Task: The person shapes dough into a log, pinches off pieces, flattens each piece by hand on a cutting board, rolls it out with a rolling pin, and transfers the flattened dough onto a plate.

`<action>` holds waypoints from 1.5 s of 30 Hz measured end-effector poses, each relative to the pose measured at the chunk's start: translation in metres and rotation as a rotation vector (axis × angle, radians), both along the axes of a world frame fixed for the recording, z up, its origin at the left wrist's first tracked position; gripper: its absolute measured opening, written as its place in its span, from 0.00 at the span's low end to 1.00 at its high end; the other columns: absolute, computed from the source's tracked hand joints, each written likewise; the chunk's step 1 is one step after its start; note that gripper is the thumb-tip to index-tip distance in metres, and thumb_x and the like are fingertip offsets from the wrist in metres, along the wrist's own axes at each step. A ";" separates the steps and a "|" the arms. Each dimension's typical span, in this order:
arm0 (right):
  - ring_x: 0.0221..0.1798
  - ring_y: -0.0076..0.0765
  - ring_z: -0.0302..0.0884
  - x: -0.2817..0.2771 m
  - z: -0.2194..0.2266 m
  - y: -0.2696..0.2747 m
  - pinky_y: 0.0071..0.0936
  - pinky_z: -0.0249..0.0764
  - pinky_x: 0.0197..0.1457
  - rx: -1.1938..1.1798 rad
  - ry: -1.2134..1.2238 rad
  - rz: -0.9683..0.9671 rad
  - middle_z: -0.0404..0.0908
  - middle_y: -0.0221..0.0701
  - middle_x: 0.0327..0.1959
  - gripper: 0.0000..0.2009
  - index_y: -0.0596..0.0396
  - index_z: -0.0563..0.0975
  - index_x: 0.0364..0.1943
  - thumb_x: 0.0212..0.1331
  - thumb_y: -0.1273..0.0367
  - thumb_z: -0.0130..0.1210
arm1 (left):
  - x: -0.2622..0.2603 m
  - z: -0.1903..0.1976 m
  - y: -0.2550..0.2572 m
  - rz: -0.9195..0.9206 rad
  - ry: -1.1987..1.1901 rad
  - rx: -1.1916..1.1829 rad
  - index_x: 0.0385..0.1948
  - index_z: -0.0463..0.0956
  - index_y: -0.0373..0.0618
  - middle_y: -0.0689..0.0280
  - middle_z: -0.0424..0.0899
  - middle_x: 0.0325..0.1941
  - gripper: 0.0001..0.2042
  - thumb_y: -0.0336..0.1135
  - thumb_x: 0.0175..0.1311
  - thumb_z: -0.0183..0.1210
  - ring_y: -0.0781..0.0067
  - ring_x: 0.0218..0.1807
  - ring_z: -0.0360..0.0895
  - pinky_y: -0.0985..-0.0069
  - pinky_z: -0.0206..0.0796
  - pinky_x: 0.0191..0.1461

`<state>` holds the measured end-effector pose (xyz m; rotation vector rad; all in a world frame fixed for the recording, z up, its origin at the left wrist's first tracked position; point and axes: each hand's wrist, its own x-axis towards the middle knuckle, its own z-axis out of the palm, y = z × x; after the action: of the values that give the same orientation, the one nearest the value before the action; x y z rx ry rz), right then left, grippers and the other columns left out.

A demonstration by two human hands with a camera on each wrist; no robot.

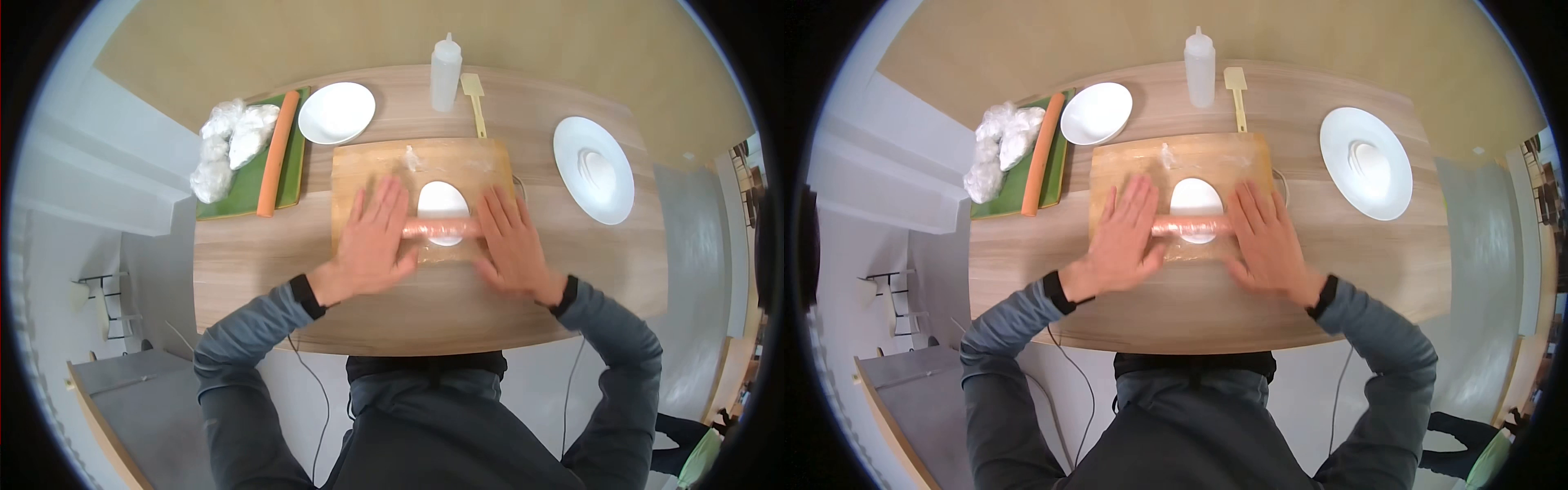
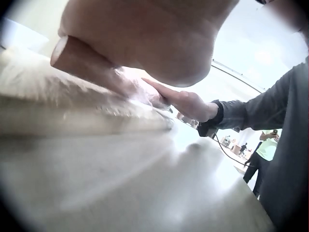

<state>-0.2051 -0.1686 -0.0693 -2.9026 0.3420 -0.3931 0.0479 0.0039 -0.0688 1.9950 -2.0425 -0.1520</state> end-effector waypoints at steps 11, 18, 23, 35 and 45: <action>0.87 0.57 0.51 0.106 -0.014 -0.115 0.67 0.47 0.84 -0.114 -0.010 -0.236 0.63 0.51 0.80 0.36 0.67 0.62 0.76 0.75 0.52 0.48 | 0.077 -0.018 -0.106 0.204 -0.211 -0.152 0.75 0.60 0.25 0.39 0.47 0.87 0.37 0.44 0.68 0.47 0.40 0.90 0.36 0.40 0.30 0.88; 0.85 0.53 0.56 0.087 -0.022 -0.098 0.66 0.51 0.84 -0.163 -0.075 -0.098 0.69 0.51 0.76 0.34 0.67 0.67 0.73 0.74 0.52 0.48 | 0.072 -0.029 -0.097 0.195 -0.150 -0.145 0.76 0.57 0.24 0.39 0.50 0.86 0.39 0.47 0.69 0.47 0.40 0.89 0.38 0.41 0.31 0.88; 0.83 0.60 0.58 0.045 -0.017 -0.053 0.64 0.56 0.82 -0.226 -0.098 -0.023 0.69 0.54 0.75 0.37 0.70 0.67 0.72 0.68 0.52 0.53 | 0.041 -0.026 -0.045 0.096 -0.019 -0.055 0.78 0.52 0.25 0.39 0.52 0.85 0.41 0.45 0.66 0.51 0.36 0.88 0.42 0.39 0.36 0.87; 0.85 0.70 0.48 -0.025 0.002 0.027 0.62 0.46 0.86 0.069 0.110 0.085 0.55 0.62 0.81 0.48 0.72 0.58 0.77 0.60 0.50 0.59 | -0.017 0.003 0.038 -0.041 0.041 -0.016 0.76 0.51 0.20 0.29 0.49 0.83 0.48 0.47 0.60 0.61 0.28 0.86 0.44 0.40 0.38 0.87; 0.86 0.62 0.51 0.094 -0.021 -0.087 0.63 0.47 0.85 -0.062 -0.024 -0.155 0.62 0.56 0.80 0.38 0.73 0.60 0.75 0.75 0.51 0.48 | 0.060 -0.016 -0.087 0.232 -0.205 -0.076 0.79 0.48 0.24 0.38 0.48 0.86 0.44 0.51 0.71 0.49 0.43 0.90 0.38 0.40 0.30 0.88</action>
<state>-0.1111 -0.2555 -0.0903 -2.9383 0.5629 -0.4707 0.1080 -0.0833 -0.0848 2.2592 -1.8770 0.1823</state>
